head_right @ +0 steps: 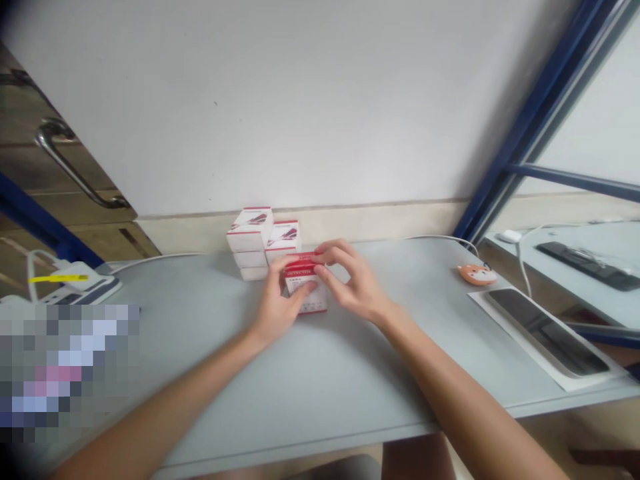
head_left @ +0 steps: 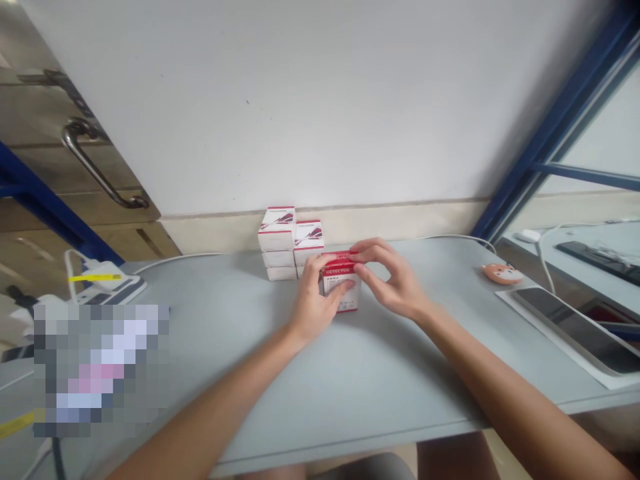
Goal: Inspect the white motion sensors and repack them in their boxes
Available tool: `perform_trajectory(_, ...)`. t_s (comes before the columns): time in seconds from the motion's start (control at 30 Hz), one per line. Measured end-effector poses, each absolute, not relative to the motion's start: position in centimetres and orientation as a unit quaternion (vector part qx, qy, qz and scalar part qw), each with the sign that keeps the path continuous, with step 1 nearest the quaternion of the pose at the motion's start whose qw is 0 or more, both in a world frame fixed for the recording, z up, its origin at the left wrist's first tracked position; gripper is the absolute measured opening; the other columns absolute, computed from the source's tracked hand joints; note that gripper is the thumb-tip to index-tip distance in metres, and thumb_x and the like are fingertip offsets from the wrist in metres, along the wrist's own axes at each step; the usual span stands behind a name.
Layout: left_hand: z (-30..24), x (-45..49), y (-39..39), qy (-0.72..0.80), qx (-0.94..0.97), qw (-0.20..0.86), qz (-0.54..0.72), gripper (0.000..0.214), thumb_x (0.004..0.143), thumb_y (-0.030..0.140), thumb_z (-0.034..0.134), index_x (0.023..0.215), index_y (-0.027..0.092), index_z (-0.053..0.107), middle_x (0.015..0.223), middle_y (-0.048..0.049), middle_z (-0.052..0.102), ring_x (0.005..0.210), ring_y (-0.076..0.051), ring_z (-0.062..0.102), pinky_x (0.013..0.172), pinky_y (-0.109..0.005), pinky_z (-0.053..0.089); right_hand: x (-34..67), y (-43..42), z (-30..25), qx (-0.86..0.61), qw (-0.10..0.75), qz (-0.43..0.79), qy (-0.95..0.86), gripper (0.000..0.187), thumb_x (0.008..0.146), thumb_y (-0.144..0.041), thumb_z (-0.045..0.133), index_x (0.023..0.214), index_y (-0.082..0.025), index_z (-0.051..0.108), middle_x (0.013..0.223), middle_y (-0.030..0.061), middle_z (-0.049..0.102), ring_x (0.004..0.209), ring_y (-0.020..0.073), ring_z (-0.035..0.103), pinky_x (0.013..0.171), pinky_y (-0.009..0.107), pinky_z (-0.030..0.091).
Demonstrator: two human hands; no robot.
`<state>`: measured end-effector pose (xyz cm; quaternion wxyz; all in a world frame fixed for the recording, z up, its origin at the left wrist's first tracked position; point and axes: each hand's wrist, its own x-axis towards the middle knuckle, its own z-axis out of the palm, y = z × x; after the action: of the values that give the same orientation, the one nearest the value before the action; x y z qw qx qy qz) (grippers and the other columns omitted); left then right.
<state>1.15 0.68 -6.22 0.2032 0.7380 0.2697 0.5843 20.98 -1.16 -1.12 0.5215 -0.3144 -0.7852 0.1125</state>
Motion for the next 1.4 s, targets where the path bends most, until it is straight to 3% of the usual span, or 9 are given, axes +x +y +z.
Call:
perform_trajectory(0.23, -6.5, 0.1, 2.1, 0.232, 0.776, 0.14, 0.569, 0.048, 0.095, 0.031, 0.077, 0.137, 0.033, 0.054, 0.127, -0.0051, 0.062, 0.12, -0.021, 0.066, 0.105, -0.04, 0.054, 20.9, -0.3, -3.1, -0.316, 0.524, 0.038, -0.79, 0.013, 0.105, -0.032, 0.06, 0.114, -0.028, 0.068, 0.127, 0.0122, 0.068, 0.113, 0.0263, 0.07, 0.098, 0.047, 0.06)
perform_trajectory(0.33, -6.6, 0.1, 2.6, 0.282, 0.727, 0.159, 0.606, 0.042, 0.093, 0.04, 0.079, 0.126, 0.027, 0.057, 0.122, -0.0062, 0.066, 0.115, -0.022, 0.069, 0.101, -0.041, 0.056, 20.6, -0.3, -3.8, -0.325, 0.483, 0.114, -0.805, 0.048, 0.101, -0.036, 0.067, 0.147, -0.031, 0.055, 0.153, 0.0155, 0.053, 0.132, 0.0297, 0.062, 0.105, 0.049, 0.058)
perform_trajectory(0.43, -6.1, 0.4, 2.4, 0.329, 0.649, 0.233, 0.645, 0.047, 0.091, 0.051, 0.078, 0.121, 0.023, 0.053, 0.113, -0.0071, 0.07, 0.102, -0.021, 0.073, 0.091, -0.037, 0.06, 20.6, -0.4, -4.2, -0.334, 0.418, 0.245, -0.808, 0.088, 0.098, -0.039, 0.07, 0.17, -0.035, 0.02, 0.155, 0.016, 0.052, 0.121, 0.0281, 0.068, 0.101, 0.05, 0.061)
perform_trajectory(0.57, -4.2, 0.6, 1.7, 0.343, 0.565, 0.261, 0.703, 0.054, 0.091, 0.058, 0.076, 0.12, 0.024, 0.047, 0.116, -0.0092, 0.071, 0.103, -0.021, 0.074, 0.089, -0.035, 0.061, 20.5, -0.9, -3.5, -0.354, 0.443, 0.316, -0.761, 0.098, 0.093, -0.04, 0.077, 0.17, -0.037, 0.017, 0.138, 0.0119, 0.063, 0.106, 0.0237, 0.071, 0.099, 0.05, 0.062)
perform_trajectory(0.8, -1.2, -1.4, 2.0, 0.34, 0.585, 0.2, 0.708, 0.043, 0.102, 0.06, 0.059, 0.124, 0.025, 0.047, 0.126, -0.0118, 0.066, 0.112, -0.021, 0.068, 0.098, -0.037, 0.058, 18.8, -1.9, -2.1, -0.311, 0.544, 0.268, -0.732, 0.057, 0.093, -0.041, 0.079, 0.145, -0.033, 0.056, 0.14, 0.0102, 0.067, 0.116, 0.026, 0.071, 0.103, 0.049, 0.062)
perform_trajectory(1.0, -0.7, -4.4, 3.7, 0.463, 0.596, 0.002, 0.656, 0.049, 0.106, 0.058, 0.046, 0.136, 0.023, 0.063, 0.136, -0.0155, 0.051, 0.138, -0.03, 0.047, 0.126, -0.052, 0.033, 19.0, -1.3, -1.6, -0.353, 0.56, -0.003, -0.75, 0.048, 0.101, -0.027, 0.066, 0.147, -0.036, 0.057, 0.141, 0.0112, 0.063, 0.125, 0.0285, 0.066, 0.103, 0.051, 0.061)
perform_trajectory(1.1, -2.0, -5.5, 5.5, 0.511, 0.539, 0.055, 0.668, 0.057, 0.104, 0.062, 0.049, 0.145, 0.023, 0.056, 0.146, -0.0182, 0.051, 0.147, -0.032, 0.041, 0.129, -0.055, 0.025, 18.7, -0.1, -1.3, -0.405, 0.469, -0.104, -0.778, 0.049, 0.102, -0.018, 0.057, 0.147, -0.036, 0.058, 0.146, 0.0111, 0.063, 0.133, 0.0323, 0.06, 0.107, 0.055, 0.057)
perform_trajectory(1.23, -4.6, -6.4, 7.5, 0.502, 0.529, 0.216, 0.649, 0.073, 0.1, 0.074, 0.046, 0.151, 0.022, 0.049, 0.154, -0.0201, 0.054, 0.144, -0.031, 0.053, 0.125, -0.051, 0.036, 16.9, 2.1, -0.7, -0.409, 0.346, -0.145, -0.832, 0.059, 0.099, -0.001, 0.043, 0.147, -0.03, 0.06, 0.151, 0.0112, 0.061, 0.142, 0.0318, 0.052, 0.111, 0.054, 0.051)
perform_trajectory(1.4, -6.1, -7.1, 7.8, 0.5, 0.532, 0.263, 0.63, 0.079, 0.092, 0.083, 0.05, 0.144, 0.024, 0.057, 0.147, -0.0174, 0.065, 0.145, -0.035, 0.055, 0.127, -0.051, 0.035, 13.7, 4.9, -0.5, -0.371, 0.359, -0.156, -0.842, 0.049, 0.104, -0.006, 0.042, 0.147, -0.024, 0.06, 0.148, 0.0099, 0.066, 0.138, 0.0277, 0.055, 0.11, 0.047, 0.049)
